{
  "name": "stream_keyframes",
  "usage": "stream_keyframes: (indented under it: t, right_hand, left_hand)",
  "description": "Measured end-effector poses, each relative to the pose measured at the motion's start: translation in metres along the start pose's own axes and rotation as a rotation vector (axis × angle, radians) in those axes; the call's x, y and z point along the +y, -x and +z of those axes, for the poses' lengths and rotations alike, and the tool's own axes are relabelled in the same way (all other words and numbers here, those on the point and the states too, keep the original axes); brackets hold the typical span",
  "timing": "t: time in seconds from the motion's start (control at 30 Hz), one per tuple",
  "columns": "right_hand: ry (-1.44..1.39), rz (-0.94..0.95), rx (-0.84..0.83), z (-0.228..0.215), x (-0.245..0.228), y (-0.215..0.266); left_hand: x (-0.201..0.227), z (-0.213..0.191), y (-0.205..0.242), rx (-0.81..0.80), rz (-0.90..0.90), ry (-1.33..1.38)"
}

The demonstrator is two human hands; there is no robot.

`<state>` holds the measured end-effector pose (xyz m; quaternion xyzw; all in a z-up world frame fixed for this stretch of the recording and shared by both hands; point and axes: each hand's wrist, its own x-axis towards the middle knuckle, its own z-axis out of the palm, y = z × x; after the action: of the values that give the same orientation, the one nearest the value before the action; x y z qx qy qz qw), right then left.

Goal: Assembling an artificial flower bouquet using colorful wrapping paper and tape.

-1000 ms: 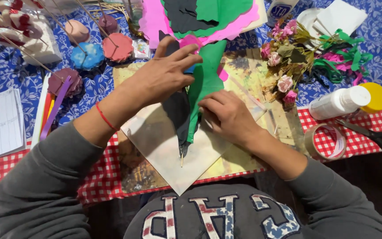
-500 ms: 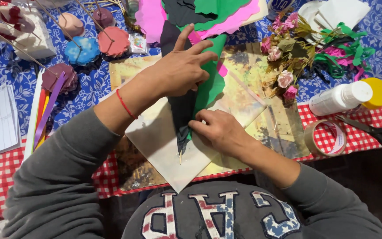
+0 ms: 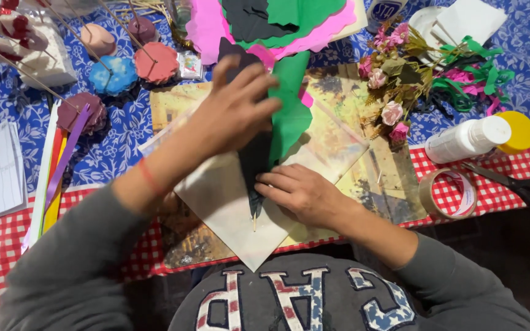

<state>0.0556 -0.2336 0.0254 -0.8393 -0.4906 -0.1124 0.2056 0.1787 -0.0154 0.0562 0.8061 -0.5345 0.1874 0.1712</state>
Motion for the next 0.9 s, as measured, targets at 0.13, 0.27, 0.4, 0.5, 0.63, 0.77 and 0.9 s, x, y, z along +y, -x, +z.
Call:
stream_keyframes:
  t: [0.13, 0.27, 0.4, 0.5, 0.63, 0.77, 0.9]
  right_hand:
    - [-0.028, -0.002, 0.037, 0.009, 0.000, 0.017]
    - [-0.002, 0.065, 0.027, 0.014, -0.003, 0.026]
    - [0.029, 0.104, 0.031, 0.004, -0.009, 0.020]
    - [-0.006, 0.097, 0.051, 0.001, -0.010, 0.022]
    - [-0.041, 0.112, 0.115, -0.006, -0.016, 0.026]
    - [-0.145, 0.335, 0.213, -0.018, -0.019, 0.007]
    - [-0.207, 0.637, 0.240, -0.014, -0.010, -0.031]
  left_hand:
    - [0.054, -0.015, 0.041, 0.008, -0.042, 0.066]
    - [0.087, -0.008, 0.076, -0.150, -0.017, 0.028]
    - [0.104, 0.004, 0.095, -0.236, -0.101, 0.035]
    - [0.111, 0.003, 0.095, -0.201, -0.114, 0.009]
    - [0.111, 0.002, 0.091, -0.193, -0.079, -0.008]
    - [0.114, 0.000, 0.088, -0.246, -0.045, -0.071]
    - [0.118, 0.001, 0.090, -0.220, -0.043, -0.111]
